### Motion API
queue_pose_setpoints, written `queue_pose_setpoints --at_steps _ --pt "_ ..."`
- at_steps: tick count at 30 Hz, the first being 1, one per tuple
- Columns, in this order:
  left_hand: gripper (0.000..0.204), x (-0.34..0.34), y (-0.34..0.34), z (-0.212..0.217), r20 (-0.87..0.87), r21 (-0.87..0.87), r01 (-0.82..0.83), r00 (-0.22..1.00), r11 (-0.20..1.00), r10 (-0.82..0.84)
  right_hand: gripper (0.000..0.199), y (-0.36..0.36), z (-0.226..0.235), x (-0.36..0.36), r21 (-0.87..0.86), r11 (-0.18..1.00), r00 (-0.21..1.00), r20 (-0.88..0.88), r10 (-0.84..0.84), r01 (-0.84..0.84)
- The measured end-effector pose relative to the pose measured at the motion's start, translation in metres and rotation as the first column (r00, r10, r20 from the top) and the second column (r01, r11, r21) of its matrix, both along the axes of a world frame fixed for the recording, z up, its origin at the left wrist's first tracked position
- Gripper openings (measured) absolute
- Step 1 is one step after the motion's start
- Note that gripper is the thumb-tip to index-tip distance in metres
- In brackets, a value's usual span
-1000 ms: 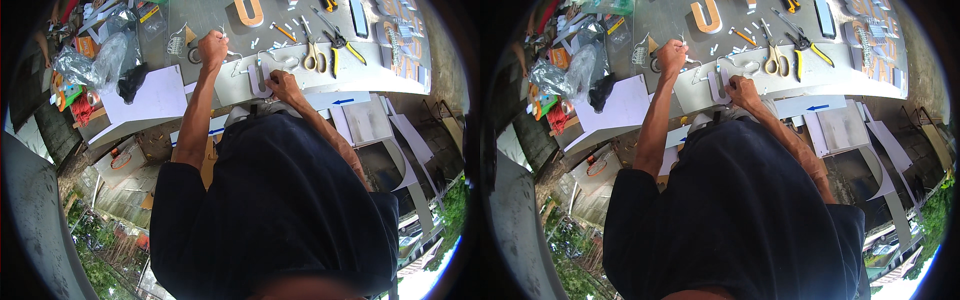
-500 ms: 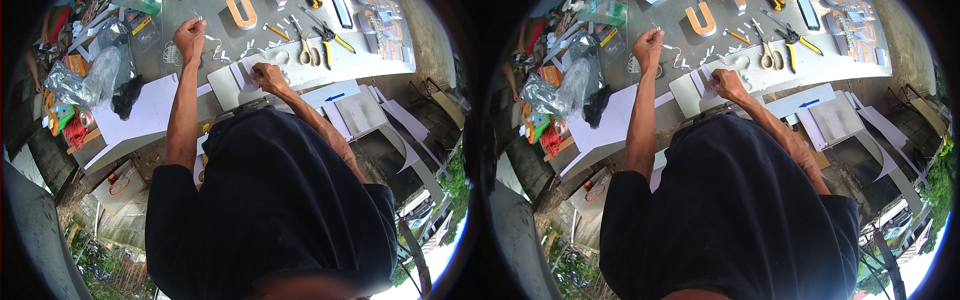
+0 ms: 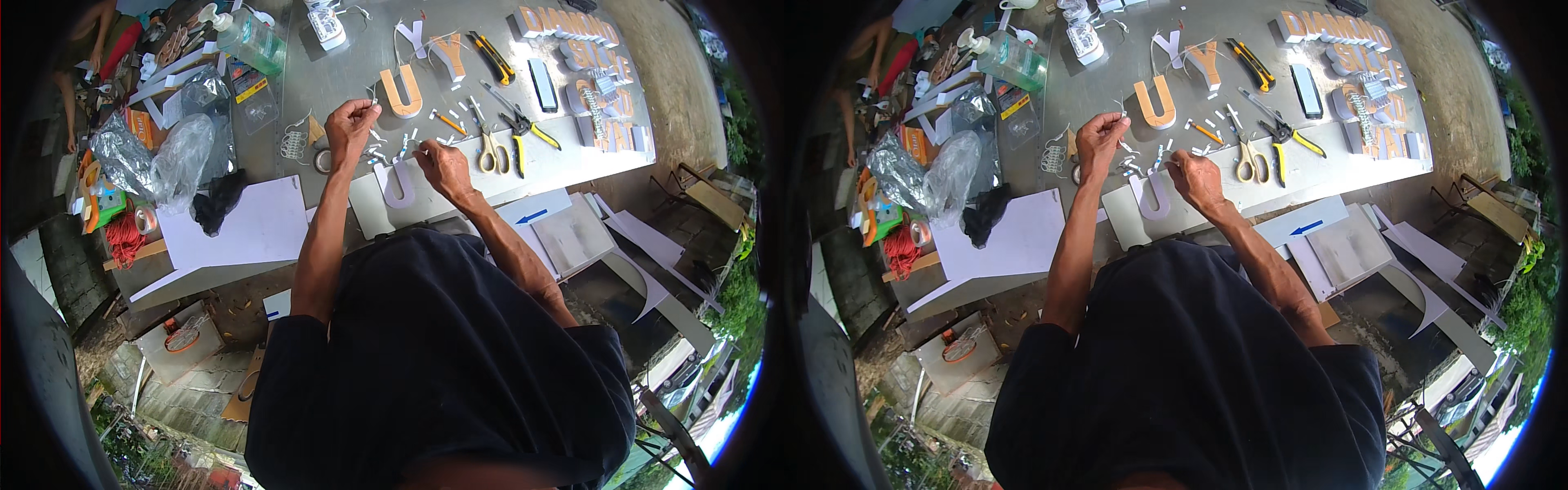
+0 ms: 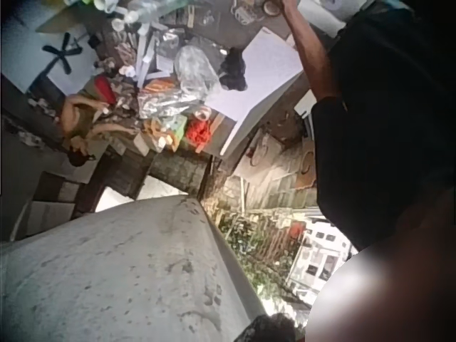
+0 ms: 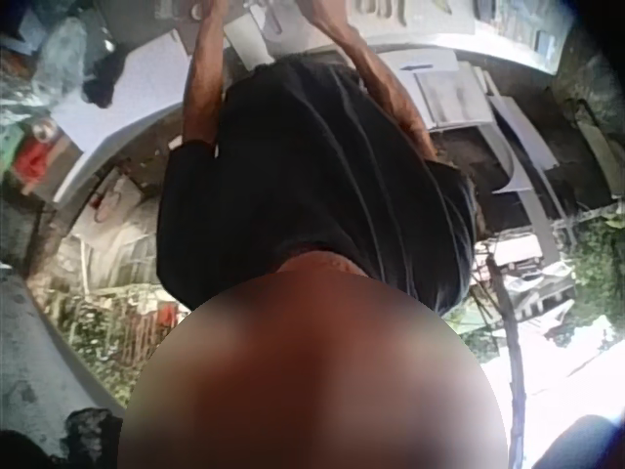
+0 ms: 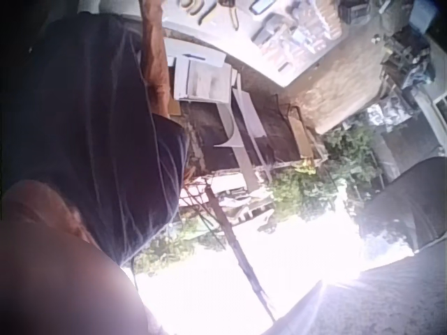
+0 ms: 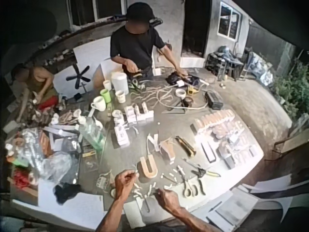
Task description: Assembling LED lighting components and wiring into sign letters on a workshop table.
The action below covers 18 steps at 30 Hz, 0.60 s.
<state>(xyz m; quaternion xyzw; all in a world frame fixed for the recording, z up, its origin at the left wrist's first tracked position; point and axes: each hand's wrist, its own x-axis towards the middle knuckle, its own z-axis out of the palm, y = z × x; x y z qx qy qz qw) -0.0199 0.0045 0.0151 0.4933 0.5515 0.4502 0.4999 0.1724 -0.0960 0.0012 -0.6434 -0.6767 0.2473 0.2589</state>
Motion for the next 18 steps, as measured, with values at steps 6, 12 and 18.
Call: queue_pose_setpoints --at_steps 6,12,18 --pt "0.023 0.005 -0.034 -0.011 -0.097 -0.115 0.004 0.995 0.993 -0.015 0.013 0.113 0.026 0.074 0.298 0.954 0.985 0.152 -0.081 0.032" --pt "0.023 0.009 -0.063 -0.021 -0.255 -0.136 0.007 0.966 0.991 -0.042 0.019 0.197 0.022 0.095 0.263 0.877 0.820 0.530 0.217 -0.402" --pt "0.021 0.019 -0.077 -0.026 -0.324 -0.121 0.049 0.942 0.991 -0.086 0.020 0.218 0.010 0.085 0.161 0.759 0.610 0.707 0.357 -0.631"
